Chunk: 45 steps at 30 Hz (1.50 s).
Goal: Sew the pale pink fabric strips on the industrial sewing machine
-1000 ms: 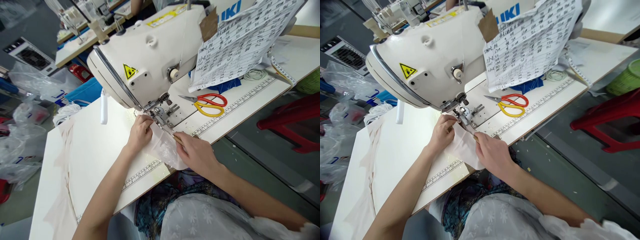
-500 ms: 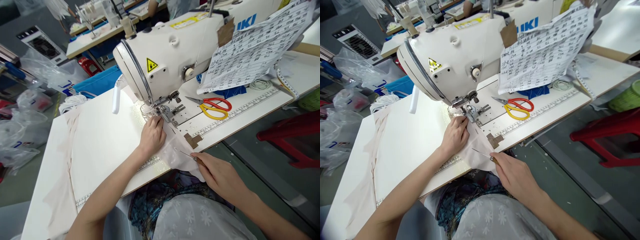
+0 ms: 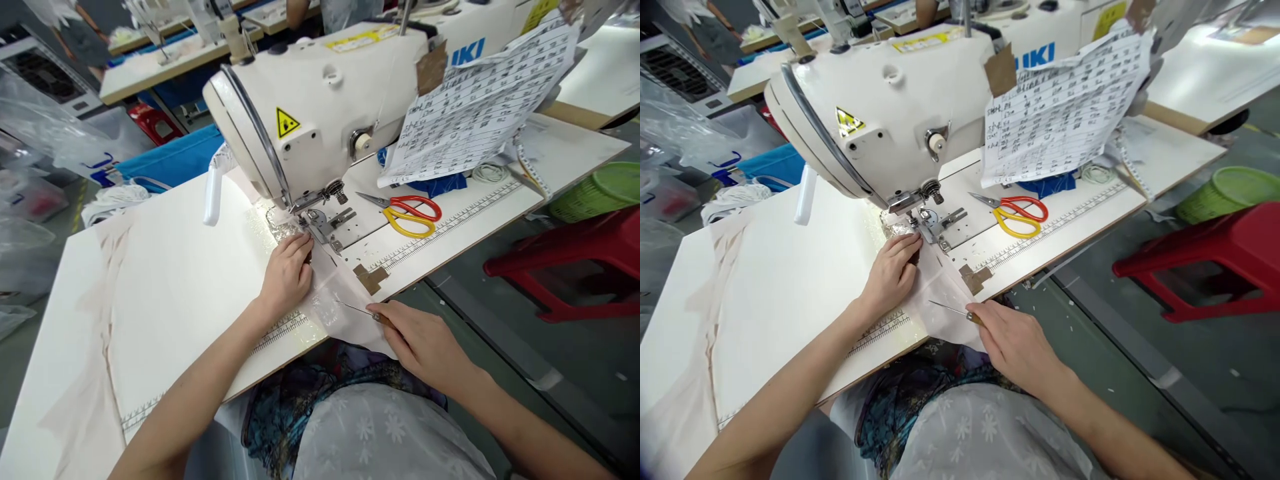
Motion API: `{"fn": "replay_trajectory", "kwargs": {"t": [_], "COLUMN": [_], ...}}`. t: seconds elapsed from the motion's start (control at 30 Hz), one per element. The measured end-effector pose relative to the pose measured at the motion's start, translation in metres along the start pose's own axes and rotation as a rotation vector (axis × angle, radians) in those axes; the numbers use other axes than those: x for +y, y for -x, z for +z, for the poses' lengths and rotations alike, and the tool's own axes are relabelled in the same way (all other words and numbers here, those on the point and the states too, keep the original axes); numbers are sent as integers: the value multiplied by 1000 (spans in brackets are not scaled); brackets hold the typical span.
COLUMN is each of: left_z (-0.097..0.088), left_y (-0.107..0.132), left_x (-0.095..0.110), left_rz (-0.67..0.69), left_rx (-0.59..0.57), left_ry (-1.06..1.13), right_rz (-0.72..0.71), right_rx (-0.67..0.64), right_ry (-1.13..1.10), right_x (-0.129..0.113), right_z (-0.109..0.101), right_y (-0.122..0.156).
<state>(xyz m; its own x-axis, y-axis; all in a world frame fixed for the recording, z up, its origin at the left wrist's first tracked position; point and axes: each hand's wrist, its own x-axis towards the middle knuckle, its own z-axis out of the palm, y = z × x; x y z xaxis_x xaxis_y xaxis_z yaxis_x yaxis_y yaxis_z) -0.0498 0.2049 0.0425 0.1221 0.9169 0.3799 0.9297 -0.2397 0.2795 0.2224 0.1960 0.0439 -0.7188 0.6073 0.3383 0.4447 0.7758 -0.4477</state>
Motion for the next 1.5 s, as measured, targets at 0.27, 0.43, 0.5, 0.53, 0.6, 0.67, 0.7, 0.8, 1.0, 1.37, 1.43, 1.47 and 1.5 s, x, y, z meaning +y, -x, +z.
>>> {"fn": "replay_trajectory", "kwargs": {"t": [0.27, 0.43, 0.5, 0.53, 0.6, 0.67, 0.7, 0.8, 1.0, 1.37, 1.43, 1.47, 1.5], "left_z": [3, 4, 4, 3, 3, 3, 3, 3, 0, 0, 0, -1, 0], "left_y": [-3, -2, -2, -1, -1, 0, 0, 1, 4, 7, 7, 7, 7], "left_x": [-6, -1, 1, 2, 4, 5, 6, 7, 14, 18, 19, 19, 18], "left_rz": [15, 27, 27, 27, 26, 24, 23, 29, 41, 70, 79, 80, 80], "left_rx": [15, 0, -6, -9, -16, -21, -23, -34, -69, -44, -32, -25, -19], "left_ry": [-42, -85, -90, -92, -98, -109, -114, -130, -161, -186, -183, -182, -183], "right_rz": [46, 36, 24, 18, 6, -4, -6, -8, -49, -69, -70, -70, -68], "right_rx": [-40, -63, -49, -43, -31, -23, -22, -22, 19, -20, -17, -18, -21], "right_ry": [44, 56, 64, 67, 69, 72, 76, 86, 102, 158, 164, 163, 162], "right_x": [-2, -8, -8, -8, -8, -8, -9, -10, -10, -10, -10, -11, -11], "right_z": [-3, -2, -1, -1, -2, -3, -3, -3, -1, 3, 3, 3, 4], "right_y": [-9, -15, -16, -17, -18, -20, -22, -26, -31, -40, -42, -43, -45]}}
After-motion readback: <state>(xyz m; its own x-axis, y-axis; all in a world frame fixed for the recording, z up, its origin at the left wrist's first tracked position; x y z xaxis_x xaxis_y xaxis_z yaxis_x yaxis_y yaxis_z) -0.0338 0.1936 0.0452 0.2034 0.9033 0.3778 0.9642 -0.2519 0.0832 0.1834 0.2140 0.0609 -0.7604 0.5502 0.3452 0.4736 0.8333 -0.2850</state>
